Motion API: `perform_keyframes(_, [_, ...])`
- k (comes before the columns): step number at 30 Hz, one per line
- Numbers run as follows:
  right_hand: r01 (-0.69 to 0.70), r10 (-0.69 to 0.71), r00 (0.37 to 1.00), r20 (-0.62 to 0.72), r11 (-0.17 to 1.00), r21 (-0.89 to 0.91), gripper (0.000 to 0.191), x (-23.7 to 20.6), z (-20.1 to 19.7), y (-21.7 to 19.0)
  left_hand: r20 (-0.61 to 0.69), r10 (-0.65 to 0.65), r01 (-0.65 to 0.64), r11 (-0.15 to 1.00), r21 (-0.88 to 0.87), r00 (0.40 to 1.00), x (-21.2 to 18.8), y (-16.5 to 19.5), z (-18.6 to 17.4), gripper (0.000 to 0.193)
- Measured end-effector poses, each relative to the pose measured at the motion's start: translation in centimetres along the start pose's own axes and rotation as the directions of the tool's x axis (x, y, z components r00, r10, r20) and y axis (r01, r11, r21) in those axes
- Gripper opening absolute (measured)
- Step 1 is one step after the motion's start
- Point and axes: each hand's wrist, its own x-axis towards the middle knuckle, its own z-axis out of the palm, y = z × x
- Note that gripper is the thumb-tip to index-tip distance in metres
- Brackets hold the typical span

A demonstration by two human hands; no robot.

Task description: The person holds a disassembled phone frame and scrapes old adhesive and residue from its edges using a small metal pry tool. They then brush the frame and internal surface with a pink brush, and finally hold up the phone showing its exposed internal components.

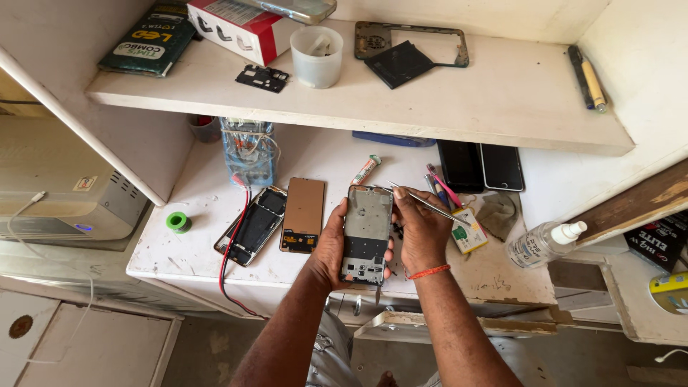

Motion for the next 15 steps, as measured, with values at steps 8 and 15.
perform_keyframes(8, [-0.059,0.075,0.988,-0.133,0.991,0.119,0.021,-0.57,0.80,-0.37,-0.096,0.019,-0.017,1.000,0.016,0.995,0.30,-0.21,-0.34,0.089])
perform_keyframes(15, [-0.096,0.104,0.993,-0.059,0.988,0.120,0.021,-0.08,0.29,-0.24,-0.071,0.003,-0.003,1.000,-0.001,0.997,0.34,-0.19,-0.40,0.091])
